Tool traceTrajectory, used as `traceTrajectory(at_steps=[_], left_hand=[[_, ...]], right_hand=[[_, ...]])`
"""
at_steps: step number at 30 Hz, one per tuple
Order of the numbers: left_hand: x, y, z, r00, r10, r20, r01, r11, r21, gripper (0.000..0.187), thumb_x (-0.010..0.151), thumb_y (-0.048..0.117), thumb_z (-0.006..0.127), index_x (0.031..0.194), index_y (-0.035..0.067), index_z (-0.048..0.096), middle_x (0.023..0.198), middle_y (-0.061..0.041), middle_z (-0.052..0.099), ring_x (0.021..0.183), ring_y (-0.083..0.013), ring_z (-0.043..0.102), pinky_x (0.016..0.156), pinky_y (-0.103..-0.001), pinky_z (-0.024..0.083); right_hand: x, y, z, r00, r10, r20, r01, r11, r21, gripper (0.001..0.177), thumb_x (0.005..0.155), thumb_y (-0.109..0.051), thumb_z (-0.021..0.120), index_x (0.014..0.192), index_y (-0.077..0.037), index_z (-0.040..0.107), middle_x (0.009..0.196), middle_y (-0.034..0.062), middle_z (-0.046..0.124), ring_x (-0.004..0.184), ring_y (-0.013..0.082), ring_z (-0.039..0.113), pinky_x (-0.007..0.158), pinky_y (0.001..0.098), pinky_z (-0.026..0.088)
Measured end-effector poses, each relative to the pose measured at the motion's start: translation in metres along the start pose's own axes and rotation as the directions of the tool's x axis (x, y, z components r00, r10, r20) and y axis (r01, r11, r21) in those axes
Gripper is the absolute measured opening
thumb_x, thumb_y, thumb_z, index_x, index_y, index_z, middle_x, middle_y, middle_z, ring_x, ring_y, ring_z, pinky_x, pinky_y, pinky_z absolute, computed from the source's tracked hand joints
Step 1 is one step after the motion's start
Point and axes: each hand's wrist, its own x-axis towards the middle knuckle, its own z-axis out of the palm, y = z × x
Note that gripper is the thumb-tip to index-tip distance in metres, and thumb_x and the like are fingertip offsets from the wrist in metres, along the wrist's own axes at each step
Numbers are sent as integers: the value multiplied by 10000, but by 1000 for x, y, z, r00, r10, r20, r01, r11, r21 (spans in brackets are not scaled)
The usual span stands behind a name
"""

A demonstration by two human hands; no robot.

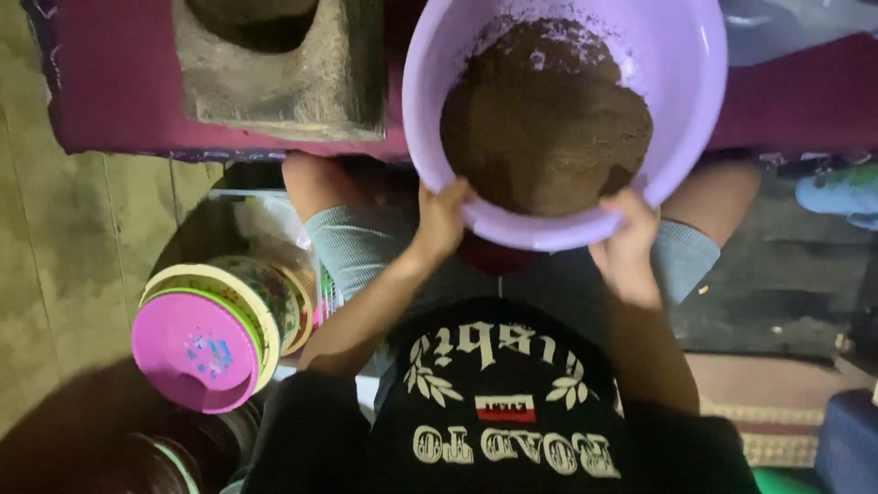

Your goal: Mixing and sifting through a brown granular substance in a purple bowl while sitting on the floor.

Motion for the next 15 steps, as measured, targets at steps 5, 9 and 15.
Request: traceTrajectory(at_steps=[5,9,15], left_hand=[[-4,4,-7,751,642,154,-661,730,177,131,936,149,623,827,133,695,773,-14,487,508,-177,437,468,-310,366],[-3,-17,-7,1000,6,17,-7,998,66,191,749,77,633,923,56,554,785,-84,527,659,-267,564,620,-383,446],[-6,32,-3,993,119,21,-119,993,26,143,751,37,627,780,140,532,689,6,450,542,-178,451,530,-336,365]], right_hand=[[-12,13,7,495,-733,467,869,419,-263,139,765,106,683,659,56,609,687,143,470,573,261,421,628,355,382],[-1,15,-2,993,-99,-72,92,992,-85,238,652,-9,603,760,-166,460,603,-62,298,509,107,367,578,283,403],[-2,15,-15,749,-575,328,662,637,-395,126,741,26,698,804,-61,633,636,23,440,587,208,400,658,363,388]])
